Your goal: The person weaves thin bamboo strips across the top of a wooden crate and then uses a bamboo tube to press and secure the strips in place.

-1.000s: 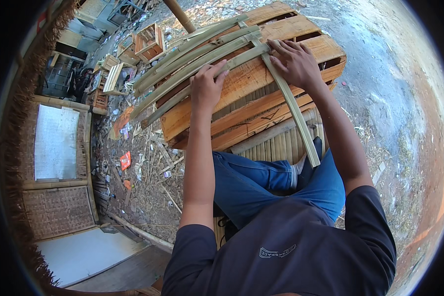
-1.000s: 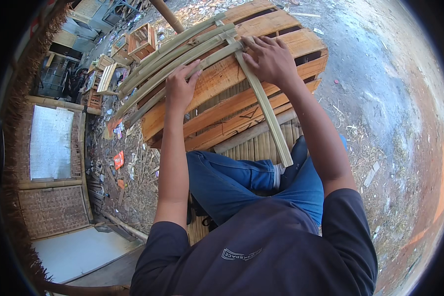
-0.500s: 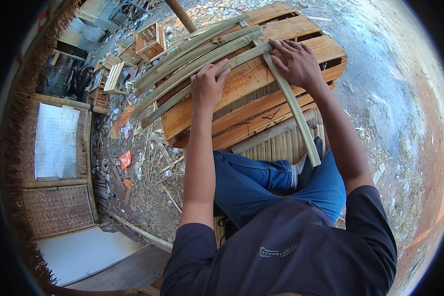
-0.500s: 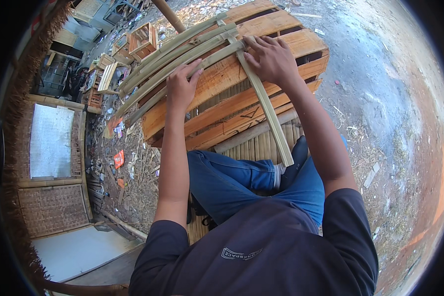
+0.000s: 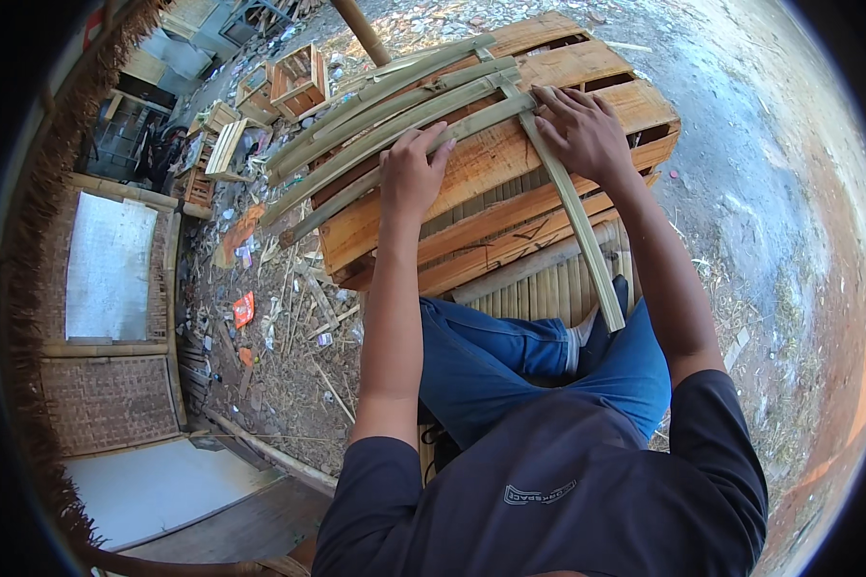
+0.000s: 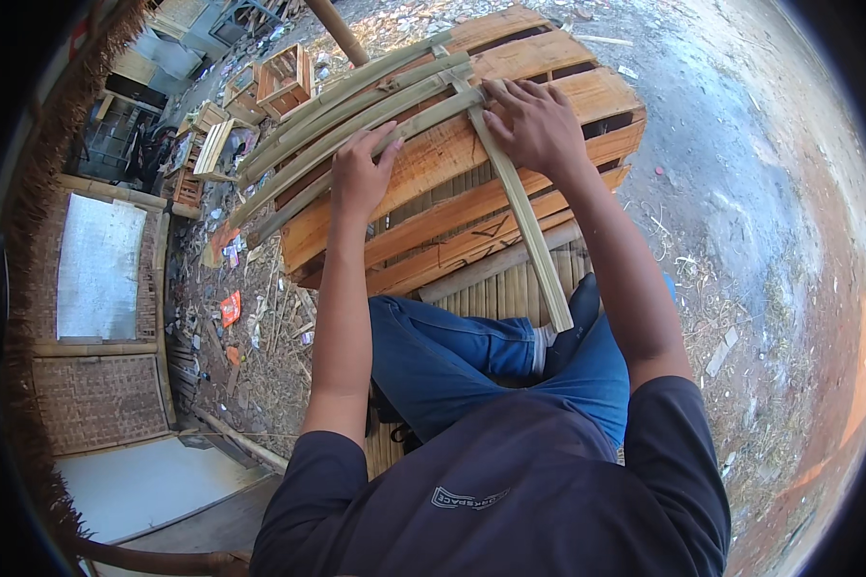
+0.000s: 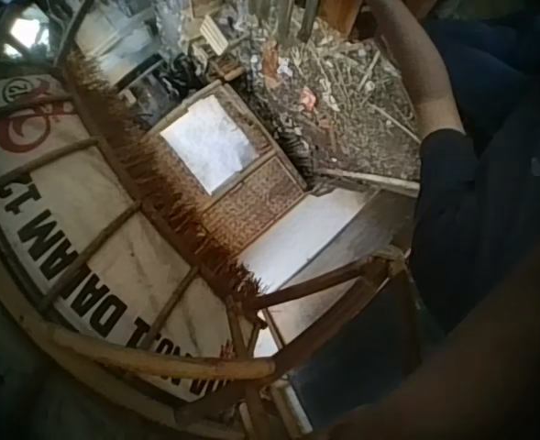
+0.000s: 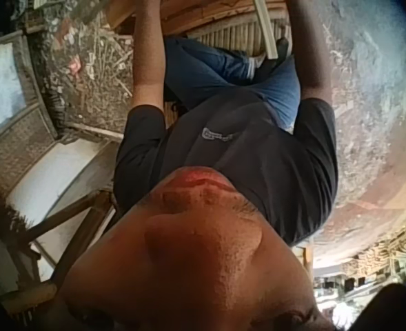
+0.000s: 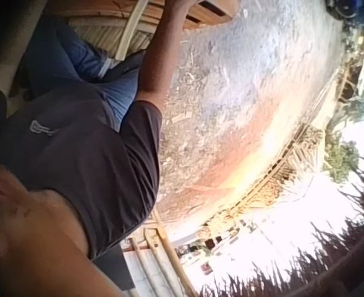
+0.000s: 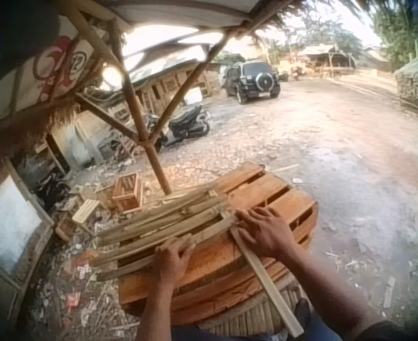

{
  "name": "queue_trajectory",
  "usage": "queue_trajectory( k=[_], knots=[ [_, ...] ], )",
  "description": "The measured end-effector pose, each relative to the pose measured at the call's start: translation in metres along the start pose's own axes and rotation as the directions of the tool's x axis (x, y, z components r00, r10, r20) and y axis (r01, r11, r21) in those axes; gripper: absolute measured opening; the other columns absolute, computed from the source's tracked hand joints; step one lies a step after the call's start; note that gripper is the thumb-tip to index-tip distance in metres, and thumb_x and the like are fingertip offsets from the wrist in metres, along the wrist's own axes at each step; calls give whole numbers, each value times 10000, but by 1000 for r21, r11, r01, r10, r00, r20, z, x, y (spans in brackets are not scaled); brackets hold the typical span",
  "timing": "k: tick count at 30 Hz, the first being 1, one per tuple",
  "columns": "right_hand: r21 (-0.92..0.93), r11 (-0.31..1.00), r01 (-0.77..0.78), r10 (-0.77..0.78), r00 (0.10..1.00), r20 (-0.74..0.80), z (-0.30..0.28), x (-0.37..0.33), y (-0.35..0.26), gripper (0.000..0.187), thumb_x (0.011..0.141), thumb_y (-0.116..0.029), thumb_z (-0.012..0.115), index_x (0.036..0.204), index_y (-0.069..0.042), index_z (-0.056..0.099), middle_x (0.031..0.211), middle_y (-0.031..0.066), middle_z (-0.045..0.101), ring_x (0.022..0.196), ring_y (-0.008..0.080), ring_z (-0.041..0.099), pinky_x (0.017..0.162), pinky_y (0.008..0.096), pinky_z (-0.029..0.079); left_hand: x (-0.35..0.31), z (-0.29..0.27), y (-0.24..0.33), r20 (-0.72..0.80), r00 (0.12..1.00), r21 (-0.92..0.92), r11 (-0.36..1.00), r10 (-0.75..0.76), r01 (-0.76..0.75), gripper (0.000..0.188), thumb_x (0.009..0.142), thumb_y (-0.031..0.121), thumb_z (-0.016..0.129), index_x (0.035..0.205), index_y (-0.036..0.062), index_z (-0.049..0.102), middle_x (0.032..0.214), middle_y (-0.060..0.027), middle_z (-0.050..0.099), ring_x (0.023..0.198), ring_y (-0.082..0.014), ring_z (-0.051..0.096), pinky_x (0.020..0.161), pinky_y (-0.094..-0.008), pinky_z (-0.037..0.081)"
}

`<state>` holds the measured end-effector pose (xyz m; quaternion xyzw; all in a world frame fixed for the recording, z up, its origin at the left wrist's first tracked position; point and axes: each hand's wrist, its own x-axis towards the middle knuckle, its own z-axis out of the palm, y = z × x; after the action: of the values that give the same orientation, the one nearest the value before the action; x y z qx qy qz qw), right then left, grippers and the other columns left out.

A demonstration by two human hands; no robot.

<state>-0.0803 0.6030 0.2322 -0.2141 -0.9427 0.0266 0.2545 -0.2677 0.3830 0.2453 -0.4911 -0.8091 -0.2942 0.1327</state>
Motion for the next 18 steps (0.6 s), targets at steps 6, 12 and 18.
queue_trajectory(
  k=[6, 12, 18],
  knots=[
    [10, 1000, 11, -11, 1000, -6, 1, 2, 1, 570, 1045, -489, 466, 1558, -242, 476, 1493, 92, 588, 1435, 277, 482, 1212, 468, 308, -2, 0, 0, -17, 1000, 8, 1000, 6, -6, 319, 962, 325, 704, 1231, 158, 745, 1055, -100, 739, 943, -326, 699, 830, -445, 499],
    [17, 1000, 9, -9, 1000, 15, -3, 3, 0, 576, 1039, -504, 445, 1545, -234, 489, 1506, 93, 577, 1436, 283, 481, 1219, 464, 312, -1, -1, 2, -28, 1000, 6, 1000, 5, -4, 305, 960, 322, 705, 1206, 147, 749, 1050, -100, 740, 940, -326, 700, 831, -447, 505],
    [40, 999, 32, -32, 999, 4, -1, 3, -1, 563, 1039, -495, 462, 1528, -222, 514, 1497, 90, 585, 1422, 284, 494, 1204, 447, 326, -1, -6, 6, -44, 999, -6, 1000, 7, -7, 290, 943, 255, 735, 1171, 77, 753, 1019, -156, 731, 904, -377, 701, 790, -442, 565]
  ],
)
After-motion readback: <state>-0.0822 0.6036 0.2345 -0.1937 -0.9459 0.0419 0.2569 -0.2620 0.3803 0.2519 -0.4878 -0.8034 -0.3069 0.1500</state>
